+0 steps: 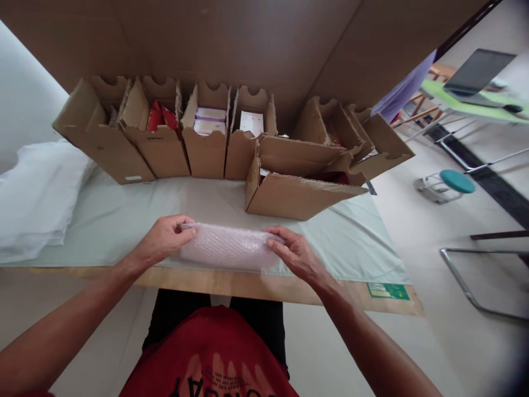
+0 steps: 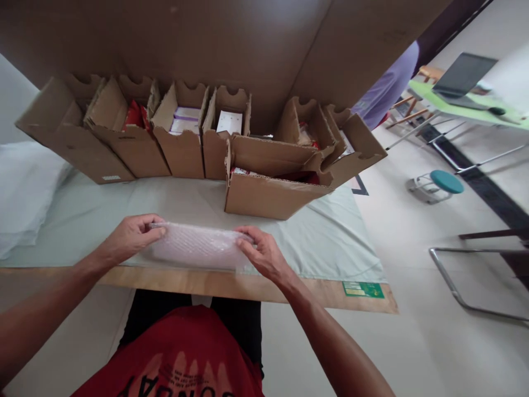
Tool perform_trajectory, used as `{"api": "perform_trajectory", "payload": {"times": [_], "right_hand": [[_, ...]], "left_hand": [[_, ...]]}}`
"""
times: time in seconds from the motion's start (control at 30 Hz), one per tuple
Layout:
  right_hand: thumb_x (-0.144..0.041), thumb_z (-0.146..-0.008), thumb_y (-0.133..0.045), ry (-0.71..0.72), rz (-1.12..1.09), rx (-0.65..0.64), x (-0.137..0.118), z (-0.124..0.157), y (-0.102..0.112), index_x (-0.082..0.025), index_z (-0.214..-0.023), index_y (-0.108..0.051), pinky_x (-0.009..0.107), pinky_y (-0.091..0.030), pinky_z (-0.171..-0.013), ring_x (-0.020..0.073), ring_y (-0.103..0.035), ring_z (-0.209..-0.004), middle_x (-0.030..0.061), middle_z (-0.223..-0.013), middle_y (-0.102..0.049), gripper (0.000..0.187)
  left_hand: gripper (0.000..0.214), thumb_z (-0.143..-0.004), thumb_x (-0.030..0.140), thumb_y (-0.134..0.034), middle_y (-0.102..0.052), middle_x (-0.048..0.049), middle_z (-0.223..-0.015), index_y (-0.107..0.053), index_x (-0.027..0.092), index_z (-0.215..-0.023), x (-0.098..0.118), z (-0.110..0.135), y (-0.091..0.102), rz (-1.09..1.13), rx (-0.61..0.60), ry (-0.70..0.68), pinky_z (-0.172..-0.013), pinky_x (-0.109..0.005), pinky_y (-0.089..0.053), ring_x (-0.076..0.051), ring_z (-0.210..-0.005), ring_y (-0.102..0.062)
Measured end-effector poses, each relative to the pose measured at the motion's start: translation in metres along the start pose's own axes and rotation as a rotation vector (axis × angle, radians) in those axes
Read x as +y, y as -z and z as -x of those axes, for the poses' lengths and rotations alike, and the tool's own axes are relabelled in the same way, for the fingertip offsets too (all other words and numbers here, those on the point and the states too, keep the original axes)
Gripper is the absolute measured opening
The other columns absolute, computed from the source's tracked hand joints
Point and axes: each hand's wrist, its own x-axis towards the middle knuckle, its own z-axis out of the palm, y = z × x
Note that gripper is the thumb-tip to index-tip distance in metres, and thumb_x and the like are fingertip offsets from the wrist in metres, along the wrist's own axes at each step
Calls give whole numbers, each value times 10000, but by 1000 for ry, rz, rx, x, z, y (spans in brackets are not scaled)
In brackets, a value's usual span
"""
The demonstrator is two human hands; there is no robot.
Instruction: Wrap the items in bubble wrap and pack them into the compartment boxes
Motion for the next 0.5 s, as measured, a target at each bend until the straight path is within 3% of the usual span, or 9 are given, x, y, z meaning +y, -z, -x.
{"api": "perform_trajectory", "payload": {"times": [0.13,0.27,0.4,0.5], "right_hand": [[-523,-881,-613,-146,-207,6,14,-11,-3,-190,-1166,-669,264,-399,-556,154,-534,-604,-18,-680,-609,442],[-485,-816,-699,-159,-94,-17,34,-12,0,-163,-1221,-649,268,-401,-545,154,-534,-575,-40,-619,-590,519],[-446,-880,-627,-151,-9,-39,40,-4,25,-185,-1199,-662,315,-527,-695,191,-682,-751,56,-880,-766,414],[-462,-864,-634,-208,1,-52,45,-2,30,-171,-1293,-621,317,-548,-694,215,-720,-850,117,-1073,-773,519]], "left_hand": [[359,-685,525,-638,-538,44,-555,-692,179,-763,-8,-20,-16,192,-63,171,-482,-230,-329,-117,-493,-468],[393,-662,564,-654,-516,52,-563,-663,181,-751,-23,-30,-31,243,-97,235,-490,-226,-313,-114,-505,-454],[446,-652,572,-686,-581,27,-630,-673,177,-857,-27,-30,-30,287,-144,308,-514,-233,-356,-137,-559,-519],[466,-627,552,-717,-619,15,-676,-662,176,-898,-25,-29,-30,330,-185,360,-551,-238,-398,-144,-600,-543]]}}
